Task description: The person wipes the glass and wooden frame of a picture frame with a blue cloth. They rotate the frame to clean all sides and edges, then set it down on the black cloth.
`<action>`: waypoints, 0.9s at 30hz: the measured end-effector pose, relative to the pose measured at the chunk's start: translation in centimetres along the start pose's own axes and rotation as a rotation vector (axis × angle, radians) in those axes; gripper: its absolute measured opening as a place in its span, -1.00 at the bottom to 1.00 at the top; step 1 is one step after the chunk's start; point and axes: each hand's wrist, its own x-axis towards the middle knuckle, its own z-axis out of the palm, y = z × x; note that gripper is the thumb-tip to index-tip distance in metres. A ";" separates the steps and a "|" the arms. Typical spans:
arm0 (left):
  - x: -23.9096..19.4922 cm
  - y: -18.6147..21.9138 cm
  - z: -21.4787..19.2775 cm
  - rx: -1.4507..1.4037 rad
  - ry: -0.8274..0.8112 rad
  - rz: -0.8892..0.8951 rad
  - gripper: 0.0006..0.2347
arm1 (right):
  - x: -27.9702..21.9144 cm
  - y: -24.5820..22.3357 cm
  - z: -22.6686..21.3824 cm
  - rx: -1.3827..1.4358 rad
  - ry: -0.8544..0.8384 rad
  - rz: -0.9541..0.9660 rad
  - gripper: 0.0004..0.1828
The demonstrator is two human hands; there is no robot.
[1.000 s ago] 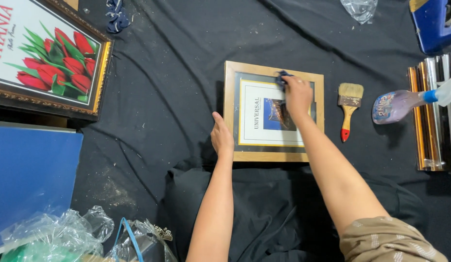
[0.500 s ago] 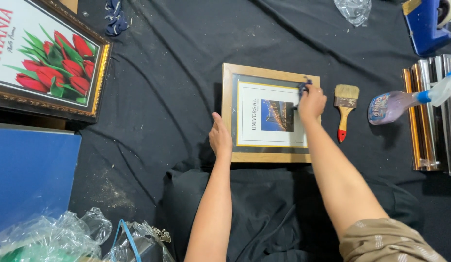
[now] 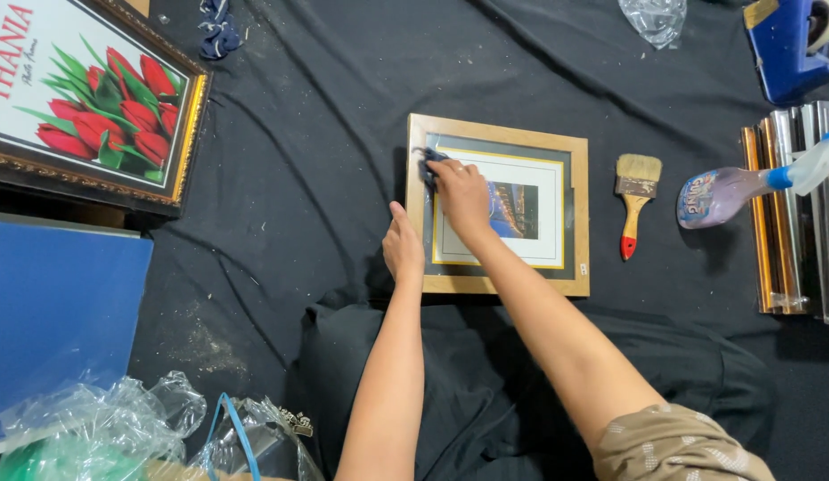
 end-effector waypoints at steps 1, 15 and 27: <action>0.1 -0.1 0.1 -0.002 0.003 0.003 -0.21 | -0.3 1.3 -0.8 0.002 0.003 -0.003 -0.59; -1.7 1.6 -0.5 0.008 -0.002 0.024 -0.20 | -10.0 20.2 -5.5 -0.356 0.038 0.541 -0.69; -0.1 -0.2 0.1 0.042 0.027 0.067 -0.21 | -5.5 -3.6 -2.7 0.003 -0.037 0.069 -0.66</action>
